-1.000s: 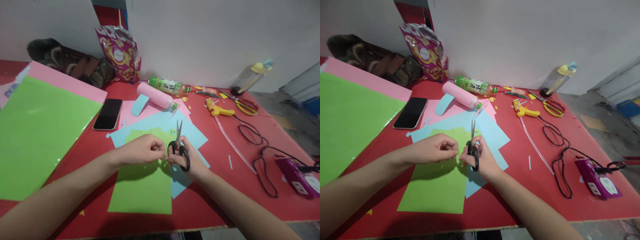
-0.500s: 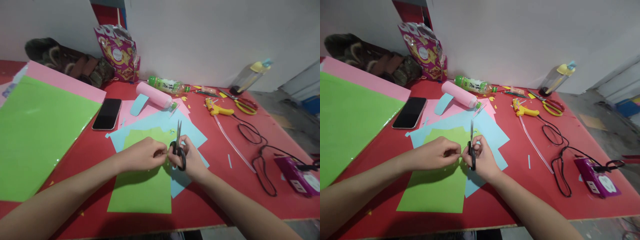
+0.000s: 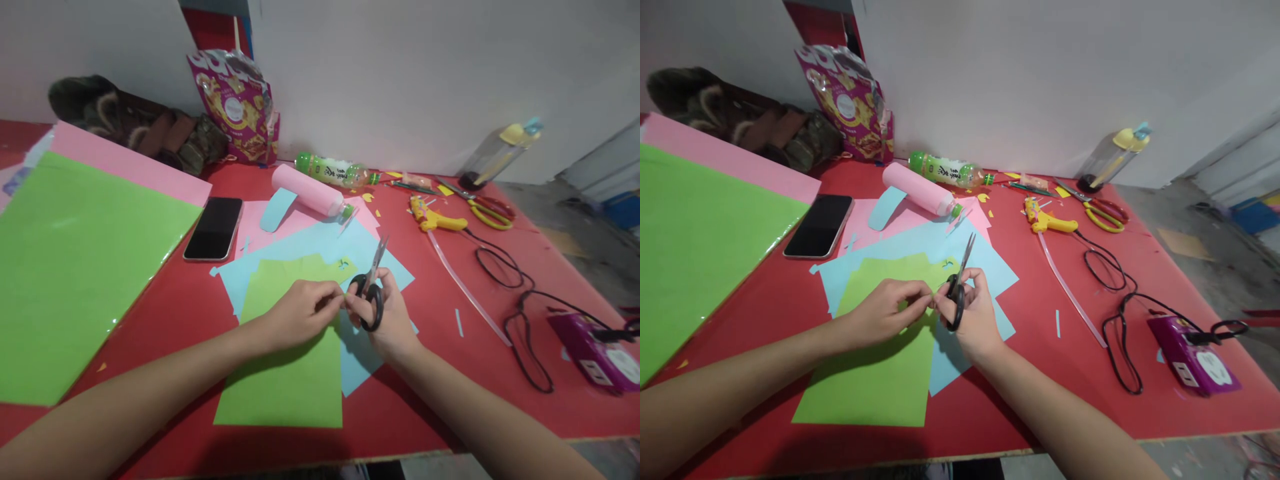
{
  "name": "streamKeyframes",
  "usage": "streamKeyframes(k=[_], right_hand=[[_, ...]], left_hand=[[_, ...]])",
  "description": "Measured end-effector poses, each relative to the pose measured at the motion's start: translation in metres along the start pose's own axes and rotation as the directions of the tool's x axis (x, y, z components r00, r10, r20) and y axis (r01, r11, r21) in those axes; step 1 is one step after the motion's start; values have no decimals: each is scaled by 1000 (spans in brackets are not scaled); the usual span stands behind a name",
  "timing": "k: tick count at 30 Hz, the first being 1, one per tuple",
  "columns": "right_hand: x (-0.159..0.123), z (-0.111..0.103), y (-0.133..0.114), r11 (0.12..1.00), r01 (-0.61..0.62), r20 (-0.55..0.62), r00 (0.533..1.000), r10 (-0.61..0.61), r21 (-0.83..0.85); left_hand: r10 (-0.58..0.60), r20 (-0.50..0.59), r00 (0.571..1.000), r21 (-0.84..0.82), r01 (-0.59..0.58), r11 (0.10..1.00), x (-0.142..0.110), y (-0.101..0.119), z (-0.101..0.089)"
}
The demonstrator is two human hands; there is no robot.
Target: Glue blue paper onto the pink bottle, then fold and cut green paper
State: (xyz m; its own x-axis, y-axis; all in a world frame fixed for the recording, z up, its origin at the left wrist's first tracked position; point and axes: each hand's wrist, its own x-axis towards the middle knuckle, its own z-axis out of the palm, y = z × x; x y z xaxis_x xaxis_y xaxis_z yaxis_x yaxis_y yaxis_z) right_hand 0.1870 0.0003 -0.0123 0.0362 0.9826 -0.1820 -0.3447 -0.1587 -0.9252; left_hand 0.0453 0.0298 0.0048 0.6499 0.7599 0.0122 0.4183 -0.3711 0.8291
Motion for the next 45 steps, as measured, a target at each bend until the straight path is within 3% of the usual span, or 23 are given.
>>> streamKeyframes(k=[5,9,13,18,33,45], right_hand=[[-1,0,0,999,13,66,998,-10,-32],[-3,1,0,998,-8,208,978,21,-65],[-7,1,0,998,-35,380,923,53,-56],[-9,-1,-1,994,-50,526,845,93,-95],[-9,-1,-2,993,-27,546,833,84,-111],[-10,0,-5,993,3,544,837,60,-115]], left_hand=[[-36,-16,999,-42,35,998,0,1,-4],[-97,-63,993,-164,86,983,1,4,-15],[-172,-71,983,-323,140,936,1,7,-24],[-167,-85,982,-377,123,918,2,8,-26],[-149,-69,986,-317,120,941,0,14,-23],[-154,-136,979,-298,108,948,0,11,-16]])
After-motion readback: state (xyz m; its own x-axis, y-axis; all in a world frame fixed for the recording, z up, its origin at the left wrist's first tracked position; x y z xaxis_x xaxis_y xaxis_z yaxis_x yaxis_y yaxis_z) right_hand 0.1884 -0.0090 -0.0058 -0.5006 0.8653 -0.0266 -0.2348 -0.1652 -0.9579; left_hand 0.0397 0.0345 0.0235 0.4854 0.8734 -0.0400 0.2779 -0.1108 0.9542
